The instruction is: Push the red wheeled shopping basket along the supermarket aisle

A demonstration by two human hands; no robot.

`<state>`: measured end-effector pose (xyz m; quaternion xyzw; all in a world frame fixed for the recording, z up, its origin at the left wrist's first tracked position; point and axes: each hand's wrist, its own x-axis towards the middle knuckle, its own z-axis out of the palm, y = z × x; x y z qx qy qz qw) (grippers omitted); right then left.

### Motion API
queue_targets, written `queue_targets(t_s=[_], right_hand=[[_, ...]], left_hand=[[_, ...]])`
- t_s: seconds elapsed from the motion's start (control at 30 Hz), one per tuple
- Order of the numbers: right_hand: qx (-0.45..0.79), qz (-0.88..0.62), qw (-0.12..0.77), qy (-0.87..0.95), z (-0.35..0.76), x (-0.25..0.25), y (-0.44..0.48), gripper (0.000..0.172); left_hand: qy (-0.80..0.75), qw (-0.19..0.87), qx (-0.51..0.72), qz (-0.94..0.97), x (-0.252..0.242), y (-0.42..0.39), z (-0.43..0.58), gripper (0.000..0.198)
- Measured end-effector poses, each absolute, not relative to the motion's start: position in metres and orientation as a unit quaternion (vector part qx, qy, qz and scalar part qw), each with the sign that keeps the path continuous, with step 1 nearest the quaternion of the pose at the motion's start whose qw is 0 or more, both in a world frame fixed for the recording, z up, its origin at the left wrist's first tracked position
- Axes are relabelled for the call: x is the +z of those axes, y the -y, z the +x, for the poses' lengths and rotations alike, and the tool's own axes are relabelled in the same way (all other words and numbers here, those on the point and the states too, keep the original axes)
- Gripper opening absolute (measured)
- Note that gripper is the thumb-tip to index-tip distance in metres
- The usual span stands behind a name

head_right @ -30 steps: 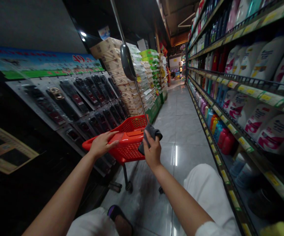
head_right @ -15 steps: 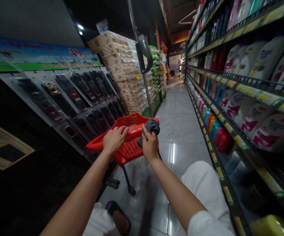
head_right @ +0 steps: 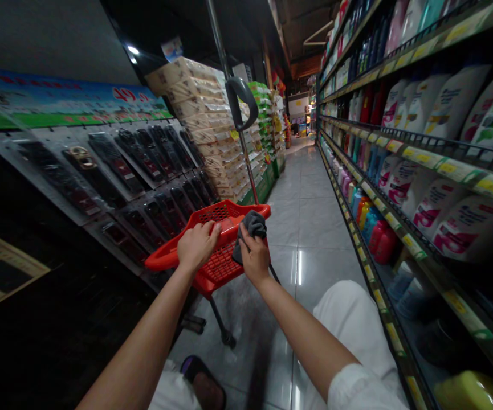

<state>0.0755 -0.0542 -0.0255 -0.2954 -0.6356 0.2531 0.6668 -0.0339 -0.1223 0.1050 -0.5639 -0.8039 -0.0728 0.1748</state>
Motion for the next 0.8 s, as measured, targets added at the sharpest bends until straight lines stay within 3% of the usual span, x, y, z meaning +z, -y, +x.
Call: queue_targets(t_s=[0.3, 0.5, 0.67, 0.8], right_hand=[[0.233, -0.384, 0.700, 0.555, 0.101, -0.003, 0.008, 0.041], [0.219, -0.397, 0.667, 0.591, 0.111, -0.001, 0.002, 0.037], [0.210, -0.401, 0.679, 0.579, 0.082, -0.003, 0.030, 0.040], [0.199, -0.337, 0.675, 0.626, 0.044, -0.017, 0.074, 0.042]], left_hand=[[0.802, 0.148, -0.062, -0.575, 0.106, 0.118, -0.029, 0.061], [0.680, -0.016, -0.106, -0.725, 0.111, 0.130, -0.087, 0.066], [0.698, -0.046, -0.162, -0.696, 0.106, 0.131, -0.098, 0.073], [0.709, -0.056, -0.172, -0.681, 0.104, 0.124, -0.094, 0.064]])
